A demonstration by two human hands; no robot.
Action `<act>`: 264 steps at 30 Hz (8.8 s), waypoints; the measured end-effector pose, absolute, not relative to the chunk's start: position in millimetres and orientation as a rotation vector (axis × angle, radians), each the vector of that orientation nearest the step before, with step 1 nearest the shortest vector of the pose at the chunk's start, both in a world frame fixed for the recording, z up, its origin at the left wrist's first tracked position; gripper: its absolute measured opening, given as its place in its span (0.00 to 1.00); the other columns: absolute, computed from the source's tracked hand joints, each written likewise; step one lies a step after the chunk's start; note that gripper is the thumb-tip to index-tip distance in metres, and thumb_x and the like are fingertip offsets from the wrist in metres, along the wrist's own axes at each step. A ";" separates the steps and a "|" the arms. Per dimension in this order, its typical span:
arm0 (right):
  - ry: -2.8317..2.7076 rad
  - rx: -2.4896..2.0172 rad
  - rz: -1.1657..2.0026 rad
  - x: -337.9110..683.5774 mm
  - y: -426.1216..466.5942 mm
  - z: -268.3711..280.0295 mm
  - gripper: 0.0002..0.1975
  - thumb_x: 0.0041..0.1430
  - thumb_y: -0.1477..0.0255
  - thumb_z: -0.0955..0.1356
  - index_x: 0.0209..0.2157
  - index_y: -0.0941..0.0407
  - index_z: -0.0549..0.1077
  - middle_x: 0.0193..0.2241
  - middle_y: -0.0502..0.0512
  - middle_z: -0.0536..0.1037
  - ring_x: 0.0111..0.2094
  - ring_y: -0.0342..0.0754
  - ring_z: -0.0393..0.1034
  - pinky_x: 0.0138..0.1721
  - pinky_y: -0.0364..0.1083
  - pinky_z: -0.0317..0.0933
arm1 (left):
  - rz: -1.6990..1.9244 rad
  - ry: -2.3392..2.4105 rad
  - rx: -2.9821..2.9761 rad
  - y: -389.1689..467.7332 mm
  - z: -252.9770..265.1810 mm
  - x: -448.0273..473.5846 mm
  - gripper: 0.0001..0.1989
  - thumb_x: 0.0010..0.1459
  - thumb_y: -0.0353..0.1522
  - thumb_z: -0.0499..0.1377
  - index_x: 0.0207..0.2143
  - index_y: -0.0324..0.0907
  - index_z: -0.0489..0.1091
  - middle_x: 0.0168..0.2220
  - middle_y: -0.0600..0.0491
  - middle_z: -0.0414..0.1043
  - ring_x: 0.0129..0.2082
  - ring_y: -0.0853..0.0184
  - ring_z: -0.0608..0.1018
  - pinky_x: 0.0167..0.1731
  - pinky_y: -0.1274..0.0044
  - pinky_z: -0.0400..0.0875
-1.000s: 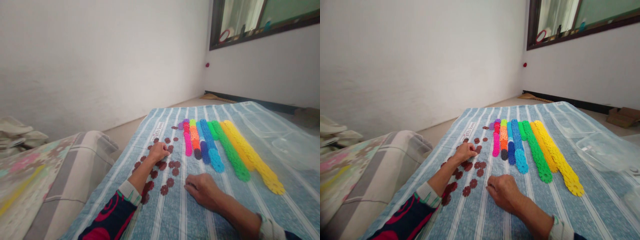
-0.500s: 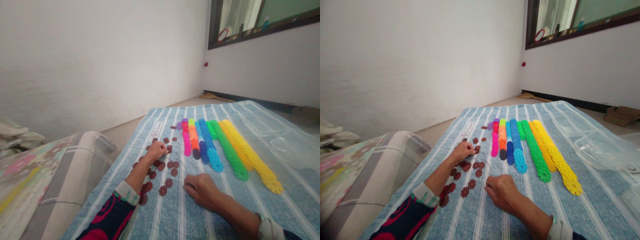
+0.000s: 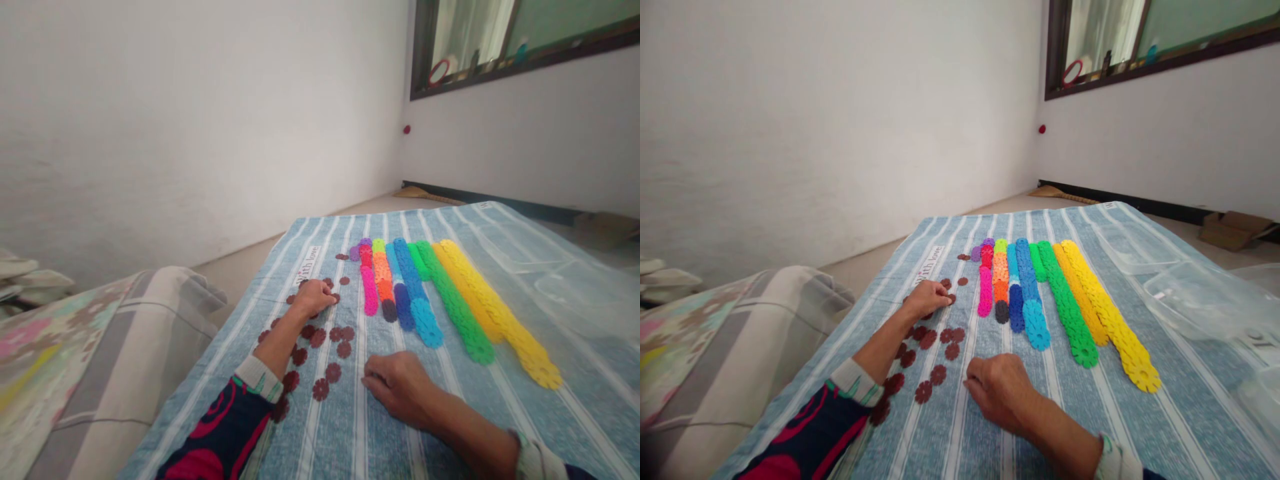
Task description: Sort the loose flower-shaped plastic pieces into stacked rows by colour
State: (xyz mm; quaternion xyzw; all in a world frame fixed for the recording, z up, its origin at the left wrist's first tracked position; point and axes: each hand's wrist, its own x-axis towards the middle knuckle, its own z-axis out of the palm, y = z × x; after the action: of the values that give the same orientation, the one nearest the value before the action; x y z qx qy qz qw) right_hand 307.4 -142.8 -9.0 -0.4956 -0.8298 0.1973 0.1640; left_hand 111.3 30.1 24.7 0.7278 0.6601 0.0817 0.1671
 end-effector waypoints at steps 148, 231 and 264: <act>-2.330 -1.261 0.182 293.7 -129.9 -57.6 0.07 0.54 0.67 0.69 0.24 0.53 0.70 0.18 0.46 0.77 0.15 0.42 0.66 0.19 0.45 0.38 | 0.526 1.692 1.993 130.8 30.1 145.0 0.02 0.38 0.24 0.63 0.17 0.38 0.74 0.14 0.56 0.67 0.18 0.72 0.67 0.21 0.78 0.58; -2.412 -1.463 0.479 297.8 -140.1 -12.2 0.07 0.61 0.71 0.66 0.30 0.56 0.75 0.28 0.53 0.81 0.28 0.46 0.74 0.26 0.45 0.45 | 0.200 1.966 2.181 66.4 32.3 95.1 0.04 0.48 0.31 0.63 0.26 0.44 0.78 0.24 0.55 0.76 0.29 0.67 0.76 0.27 0.80 0.61; -2.382 -1.431 0.456 298.8 -139.9 -11.1 0.07 0.60 0.71 0.66 0.30 0.56 0.74 0.26 0.52 0.81 0.26 0.45 0.73 0.26 0.45 0.43 | 0.482 1.876 1.892 88.0 27.8 99.3 0.05 0.39 0.23 0.64 0.18 0.39 0.71 0.16 0.59 0.68 0.21 0.72 0.70 0.23 0.81 0.61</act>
State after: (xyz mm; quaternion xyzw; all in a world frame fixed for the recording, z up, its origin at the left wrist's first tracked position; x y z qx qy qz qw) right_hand 298.8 -139.9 -11.1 -0.5014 -0.8348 0.1599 0.1620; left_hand 99.3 88.0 27.8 0.6823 0.6766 0.1740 0.2155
